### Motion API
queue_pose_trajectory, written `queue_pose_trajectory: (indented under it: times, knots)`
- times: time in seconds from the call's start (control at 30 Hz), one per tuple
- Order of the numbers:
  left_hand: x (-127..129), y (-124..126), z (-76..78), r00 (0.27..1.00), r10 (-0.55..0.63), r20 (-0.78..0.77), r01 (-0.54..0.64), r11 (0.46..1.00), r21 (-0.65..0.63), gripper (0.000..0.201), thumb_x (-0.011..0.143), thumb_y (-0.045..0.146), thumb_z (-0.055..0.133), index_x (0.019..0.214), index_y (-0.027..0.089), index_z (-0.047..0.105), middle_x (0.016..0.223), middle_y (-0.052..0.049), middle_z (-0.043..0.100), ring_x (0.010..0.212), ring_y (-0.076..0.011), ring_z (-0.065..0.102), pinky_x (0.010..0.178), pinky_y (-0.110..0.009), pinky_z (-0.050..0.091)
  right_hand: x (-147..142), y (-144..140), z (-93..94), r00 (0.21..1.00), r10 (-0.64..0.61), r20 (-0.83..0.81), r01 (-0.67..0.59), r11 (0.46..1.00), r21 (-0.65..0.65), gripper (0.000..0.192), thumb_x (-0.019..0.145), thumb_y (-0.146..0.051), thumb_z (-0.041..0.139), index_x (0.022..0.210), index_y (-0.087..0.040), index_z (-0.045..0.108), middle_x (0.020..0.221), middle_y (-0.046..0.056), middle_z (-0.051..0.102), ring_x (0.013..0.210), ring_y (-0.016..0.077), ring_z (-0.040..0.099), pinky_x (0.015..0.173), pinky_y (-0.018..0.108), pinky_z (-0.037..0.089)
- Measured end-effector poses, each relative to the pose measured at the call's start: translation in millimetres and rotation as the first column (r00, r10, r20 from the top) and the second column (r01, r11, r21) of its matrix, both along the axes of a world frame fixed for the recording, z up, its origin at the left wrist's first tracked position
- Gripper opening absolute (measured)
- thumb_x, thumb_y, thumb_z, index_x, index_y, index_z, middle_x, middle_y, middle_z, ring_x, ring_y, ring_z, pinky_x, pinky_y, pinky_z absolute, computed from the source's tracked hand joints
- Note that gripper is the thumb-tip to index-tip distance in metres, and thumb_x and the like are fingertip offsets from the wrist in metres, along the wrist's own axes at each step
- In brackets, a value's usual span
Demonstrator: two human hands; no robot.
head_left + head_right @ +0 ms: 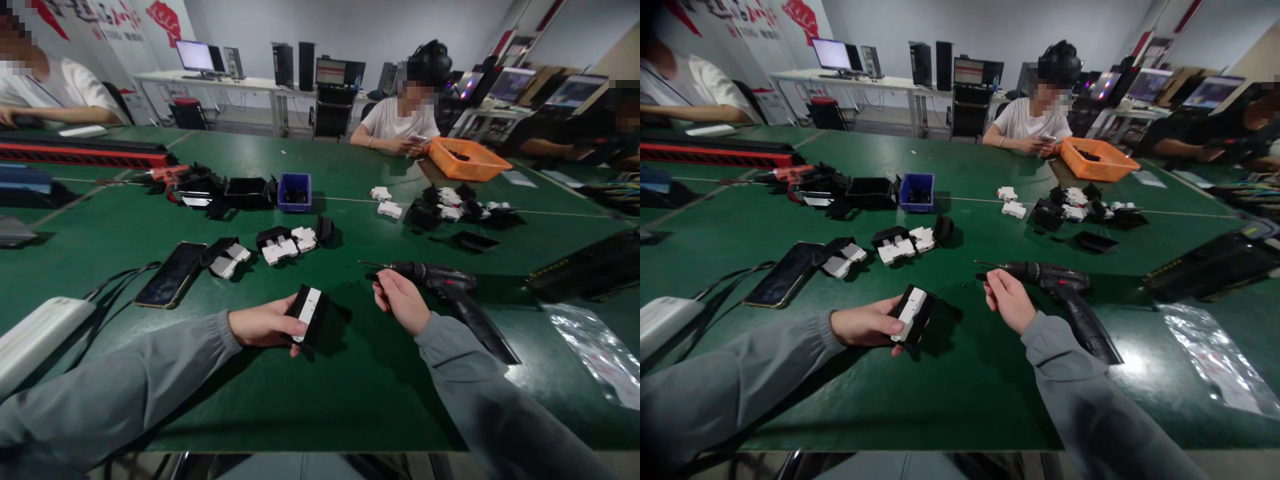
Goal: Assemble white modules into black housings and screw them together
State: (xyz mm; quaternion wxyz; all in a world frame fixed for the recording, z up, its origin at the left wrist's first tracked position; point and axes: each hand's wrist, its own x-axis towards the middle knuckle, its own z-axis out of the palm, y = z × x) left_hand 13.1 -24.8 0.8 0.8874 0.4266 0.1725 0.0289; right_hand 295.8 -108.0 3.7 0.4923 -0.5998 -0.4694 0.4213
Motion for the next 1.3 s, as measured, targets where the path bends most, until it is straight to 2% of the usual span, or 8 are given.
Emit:
queue_pose_trajectory:
  times: [0.13,0.27,0.37,0.5,0.67,0.87,1.0,1.3]
  knots:
    - [0.0,0.4,-1.7,1.000,-0.008,0.002,0.008,1.000,0.020,0.070,0.064,0.036,0.088,0.114,0.019,0.041,0.084,0.001,0.060,0.064,-0.0116,0.062,0.054,-0.023,0.053,-9.3,-5.1,1.4,0.991,0.103,-0.087,-0.103,0.995,0.004,0.038,0.087,-0.055,0.063,0.082,-0.019,0.053,0.065,-0.005,0.051,0.045,0.0058,0.044,0.043,0.022,0.027]
    - [0.6,-0.4,0.4,1.000,-0.014,-0.004,0.014,0.998,0.065,0.071,0.065,0.037,0.087,0.116,0.019,0.040,0.086,0.001,0.059,0.068,-0.0124,0.062,0.055,-0.025,0.052,-35.1,-19.1,3.9,0.930,0.258,-0.260,-0.257,0.966,0.038,0.029,0.092,-0.046,0.059,0.084,-0.018,0.055,0.070,-0.003,0.054,0.048,0.0066,0.047,0.045,0.021,0.031]
    - [1.0,-6.4,7.5,1.000,-0.001,0.010,-0.001,0.982,0.191,0.072,0.070,0.035,0.083,0.123,0.020,0.037,0.091,-0.001,0.058,0.070,-0.0123,0.060,0.057,-0.026,0.052,-59.0,-31.3,6.8,0.897,0.357,-0.262,-0.351,0.934,0.068,0.030,0.094,-0.047,0.056,0.084,-0.019,0.053,0.070,-0.003,0.054,0.048,0.0064,0.046,0.046,0.021,0.033]
    - [0.6,-21.6,15.1,0.998,0.055,0.021,-0.058,0.897,0.438,0.078,0.075,0.029,0.079,0.135,0.026,0.028,0.104,-0.003,0.056,0.077,-0.0129,0.060,0.060,-0.027,0.052,-78.2,-40.4,8.5,0.890,0.433,-0.142,-0.430,0.901,0.052,0.031,0.094,-0.049,0.055,0.086,-0.019,0.051,0.067,-0.004,0.051,0.049,0.0070,0.044,0.047,0.021,0.035]
    - [-0.3,-34.9,14.7,0.989,0.128,0.069,-0.141,0.726,0.673,0.086,0.074,0.025,0.079,0.140,0.025,0.024,0.113,-0.006,0.056,0.100,-0.0197,0.058,0.086,-0.038,0.051,-80.3,-39.2,8.9,0.905,0.416,0.088,-0.419,0.907,0.026,0.025,0.093,-0.041,0.058,0.082,-0.019,0.052,0.070,-0.002,0.054,0.059,0.0100,0.049,0.054,0.022,0.040]
    - [1.1,-39.6,15.4,0.976,0.211,0.055,-0.181,0.645,0.743,0.092,0.075,0.026,0.077,0.146,0.023,0.018,0.119,-0.009,0.058,0.106,-0.0227,0.059,0.095,-0.042,0.048,-78.9,-38.6,12.6,0.883,0.374,0.283,-0.400,0.916,0.038,0.018,0.093,-0.033,0.058,0.083,-0.018,0.056,0.072,-0.001,0.058,0.059,0.0102,0.049,0.054,0.022,0.038]
    - [1.6,-41.7,14.6,0.977,0.207,0.045,-0.162,0.594,0.788,0.096,0.075,0.027,0.077,0.149,0.022,0.014,0.119,-0.009,0.060,0.106,-0.0231,0.061,0.096,-0.042,0.049,-79.4,-39.2,14.1,0.836,0.353,0.421,-0.405,0.914,0.037,0.021,0.091,-0.033,0.061,0.077,-0.018,0.055,0.067,-0.002,0.057,0.057,0.0105,0.048,0.052,0.023,0.034]
    - [1.4,-42.4,15.0,0.980,0.197,0.030,-0.130,0.519,0.845,0.092,0.074,0.027,0.076,0.147,0.023,0.020,0.114,-0.007,0.060,0.097,-0.0216,0.062,0.087,-0.038,0.051,-80.0,-41.5,10.8,0.726,0.352,0.591,-0.517,0.846,0.131,0.036,0.096,-0.032,0.054,0.062,-0.019,0.053,0.059,-0.001,0.053,0.053,0.0101,0.045,0.051,0.025,0.029]
